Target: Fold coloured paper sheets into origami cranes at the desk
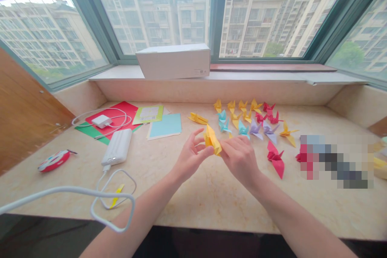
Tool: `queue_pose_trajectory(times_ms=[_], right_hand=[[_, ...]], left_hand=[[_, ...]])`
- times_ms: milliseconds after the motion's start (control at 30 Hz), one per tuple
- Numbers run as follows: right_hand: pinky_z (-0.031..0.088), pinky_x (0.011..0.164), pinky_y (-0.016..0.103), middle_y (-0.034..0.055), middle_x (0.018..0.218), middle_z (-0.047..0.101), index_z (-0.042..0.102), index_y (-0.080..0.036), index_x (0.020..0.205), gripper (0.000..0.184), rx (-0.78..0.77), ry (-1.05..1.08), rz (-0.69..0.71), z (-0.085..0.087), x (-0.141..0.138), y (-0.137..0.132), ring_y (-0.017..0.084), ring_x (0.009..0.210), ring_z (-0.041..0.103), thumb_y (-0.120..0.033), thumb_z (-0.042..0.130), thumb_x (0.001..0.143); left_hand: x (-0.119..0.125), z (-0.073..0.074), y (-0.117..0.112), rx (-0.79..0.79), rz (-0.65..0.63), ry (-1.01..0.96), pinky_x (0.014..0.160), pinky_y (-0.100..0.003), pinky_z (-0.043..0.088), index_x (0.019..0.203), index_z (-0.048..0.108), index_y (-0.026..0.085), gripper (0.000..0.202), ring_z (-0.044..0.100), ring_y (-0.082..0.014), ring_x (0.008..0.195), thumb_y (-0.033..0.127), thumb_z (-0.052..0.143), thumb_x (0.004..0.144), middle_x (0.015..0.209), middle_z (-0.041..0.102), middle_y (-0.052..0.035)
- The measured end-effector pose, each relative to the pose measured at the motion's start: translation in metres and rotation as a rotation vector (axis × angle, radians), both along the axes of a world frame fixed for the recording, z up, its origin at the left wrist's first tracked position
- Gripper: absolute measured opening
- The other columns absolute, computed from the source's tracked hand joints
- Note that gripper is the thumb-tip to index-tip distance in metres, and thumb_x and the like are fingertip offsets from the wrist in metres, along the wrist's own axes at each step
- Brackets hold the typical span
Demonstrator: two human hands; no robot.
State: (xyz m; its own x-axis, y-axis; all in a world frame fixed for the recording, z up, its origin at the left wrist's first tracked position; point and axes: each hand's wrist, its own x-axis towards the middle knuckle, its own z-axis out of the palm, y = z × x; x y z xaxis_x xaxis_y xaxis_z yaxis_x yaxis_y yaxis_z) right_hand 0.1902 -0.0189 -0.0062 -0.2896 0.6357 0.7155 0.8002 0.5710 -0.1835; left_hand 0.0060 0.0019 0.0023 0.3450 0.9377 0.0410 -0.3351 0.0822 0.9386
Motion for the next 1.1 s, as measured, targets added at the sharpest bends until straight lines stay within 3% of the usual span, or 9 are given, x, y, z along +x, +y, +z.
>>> queue_pose_trajectory(times_ms=[100,200,567,700,900,1100], right_hand=[[0.039,0.079,0.038,0.0054,0.085,0.076,0.071,-0.019,0.099,0.016,0.006,-0.045,0.020,0.0002,-0.0033,-0.0013,0.022,0.078,0.067,-0.023,0.055,0.097],[0.040,0.079,0.037,0.0050,0.083,0.076,0.071,-0.018,0.095,0.016,-0.002,0.013,0.023,-0.0006,-0.0054,-0.0011,0.021,0.077,0.067,-0.021,0.055,0.096],[0.041,0.077,0.035,0.0038,0.084,0.076,0.071,-0.021,0.098,0.018,-0.127,0.241,0.031,-0.0073,-0.0047,0.0032,0.021,0.077,0.069,-0.024,0.054,0.094],[0.042,0.081,0.036,0.0048,0.096,0.077,0.068,-0.020,0.110,0.022,-0.099,0.233,0.026,-0.0095,-0.0057,0.0034,0.021,0.081,0.071,-0.025,0.056,0.091],[0.043,0.087,0.040,0.0069,0.101,0.076,0.055,-0.018,0.130,0.039,-0.097,0.167,0.028,-0.0075,-0.0066,0.0016,0.023,0.085,0.072,-0.026,0.053,0.092],[0.046,0.085,0.041,0.0096,0.106,0.077,0.060,-0.017,0.128,0.036,-0.164,0.225,0.081,-0.0091,-0.0076,0.0023,0.023,0.085,0.073,-0.026,0.053,0.094]], left_hand=[[0.0020,-0.0021,-0.0007,0.044,0.057,0.031,0.079,-0.031,0.056,0.113,0.057,0.019,0.044,0.069,-0.0184,0.090,0.040,0.076,0.080,0.099,0.070,-0.0053],[0.0016,-0.0029,0.0001,0.089,0.082,0.030,0.080,-0.030,0.057,0.104,0.060,0.018,0.032,0.069,-0.0169,0.088,0.041,0.072,0.084,0.096,0.070,-0.0035],[-0.0028,-0.0003,-0.0020,0.172,0.069,0.048,0.086,-0.037,0.060,0.108,0.064,0.016,0.026,0.069,-0.0233,0.100,0.025,0.068,0.084,0.108,0.072,-0.0071],[-0.0028,-0.0025,-0.0009,0.247,0.105,0.104,0.085,-0.038,0.059,0.107,0.065,0.016,0.022,0.069,-0.0235,0.100,0.024,0.065,0.085,0.107,0.072,-0.0071],[-0.0045,-0.0060,0.0016,0.353,0.187,0.245,0.099,-0.037,0.051,0.115,0.067,0.017,0.028,0.066,-0.0229,0.110,0.025,0.062,0.089,0.117,0.070,-0.0093],[-0.0026,-0.0088,0.0052,0.272,0.180,0.091,0.087,-0.032,0.056,0.118,0.061,0.016,0.038,0.071,-0.0206,0.098,0.030,0.071,0.084,0.114,0.073,-0.0110]])
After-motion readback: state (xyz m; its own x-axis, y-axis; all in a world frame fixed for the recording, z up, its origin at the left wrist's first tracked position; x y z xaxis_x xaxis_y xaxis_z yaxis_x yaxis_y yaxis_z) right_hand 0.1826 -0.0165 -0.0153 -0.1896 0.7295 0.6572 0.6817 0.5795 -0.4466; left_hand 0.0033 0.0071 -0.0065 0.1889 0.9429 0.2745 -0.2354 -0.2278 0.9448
